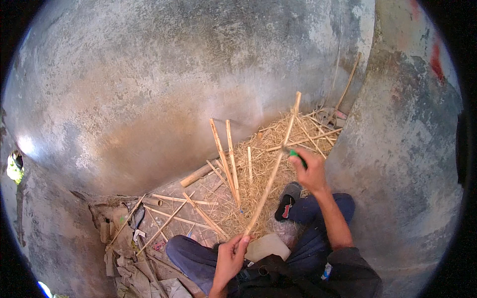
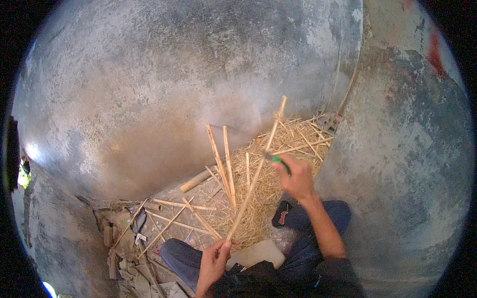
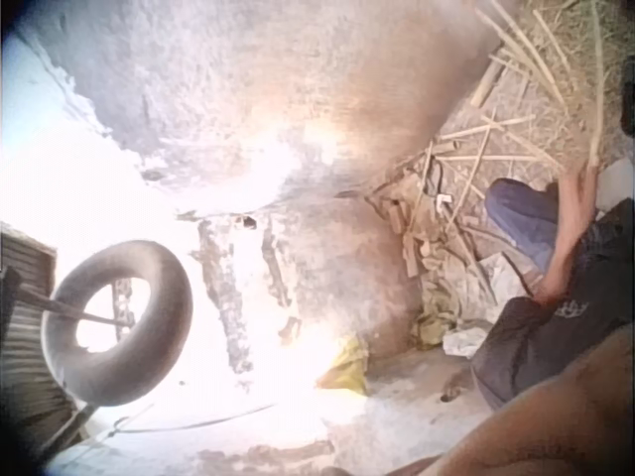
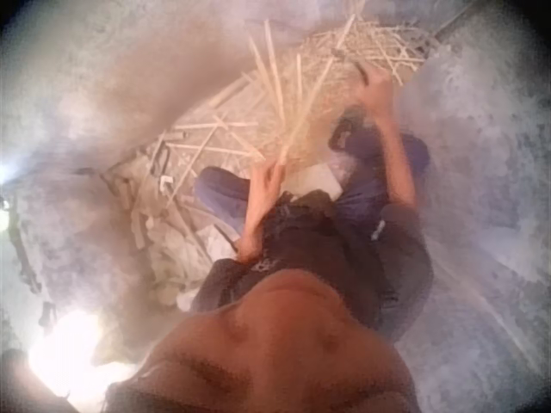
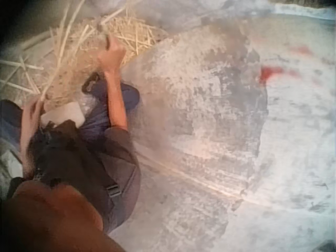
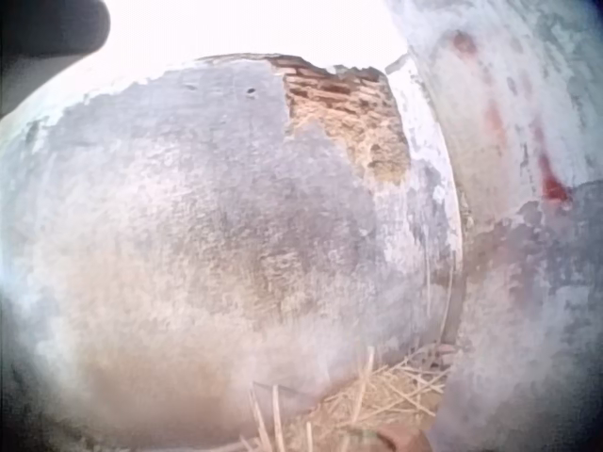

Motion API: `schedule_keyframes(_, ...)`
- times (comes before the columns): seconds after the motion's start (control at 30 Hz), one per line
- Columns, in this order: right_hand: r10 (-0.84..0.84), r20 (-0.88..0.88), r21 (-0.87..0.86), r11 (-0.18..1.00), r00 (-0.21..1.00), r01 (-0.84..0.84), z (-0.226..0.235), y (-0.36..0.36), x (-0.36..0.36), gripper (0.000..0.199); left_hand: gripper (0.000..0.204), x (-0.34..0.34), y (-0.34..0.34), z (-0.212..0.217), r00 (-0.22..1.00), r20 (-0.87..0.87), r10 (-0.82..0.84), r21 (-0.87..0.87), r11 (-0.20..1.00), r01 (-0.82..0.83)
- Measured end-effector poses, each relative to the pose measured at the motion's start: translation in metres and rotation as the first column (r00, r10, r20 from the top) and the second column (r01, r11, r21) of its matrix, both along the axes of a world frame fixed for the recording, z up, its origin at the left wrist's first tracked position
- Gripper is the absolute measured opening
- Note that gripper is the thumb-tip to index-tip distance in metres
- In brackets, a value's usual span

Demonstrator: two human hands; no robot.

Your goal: The person whittles and shapes a long piece of bamboo using a small green utility knife.

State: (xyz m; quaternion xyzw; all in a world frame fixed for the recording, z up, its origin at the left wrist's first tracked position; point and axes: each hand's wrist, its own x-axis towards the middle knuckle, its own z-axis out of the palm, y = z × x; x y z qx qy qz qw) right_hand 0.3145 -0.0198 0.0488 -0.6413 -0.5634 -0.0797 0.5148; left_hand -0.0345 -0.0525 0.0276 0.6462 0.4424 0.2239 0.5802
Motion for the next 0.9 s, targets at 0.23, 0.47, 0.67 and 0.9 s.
schedule_keyframes(0.23,0.01,-0.108,-0.088,0.996,0.994,-0.02,-0.012,-0.006,0.027,0.035,0.04,-0.016,-0.014,-0.016,0.998,-0.018,-0.058,-0.023,0.998,0.057)
schedule_keyframes(0.47,0.285,-0.076,-0.123,0.948,0.956,-0.293,-0.045,-0.026,-0.054,0.032,0.052,-0.009,0.011,-0.013,0.999,0.037,-0.036,-0.121,0.992,0.041)
schedule_keyframes(0.67,0.369,0.056,-0.089,0.927,0.928,-0.363,-0.04,-0.038,-0.101,0.027,0.052,0.011,0.018,-0.004,0.999,0.042,-0.02,0.023,1.0,0.019)
schedule_keyframes(0.9,0.368,0.085,-0.043,0.93,0.926,-0.365,-0.028,-0.039,-0.115,0.028,0.049,0.019,0.017,-0.002,1.0,0.004,-0.001,0.112,0.994,0.001)
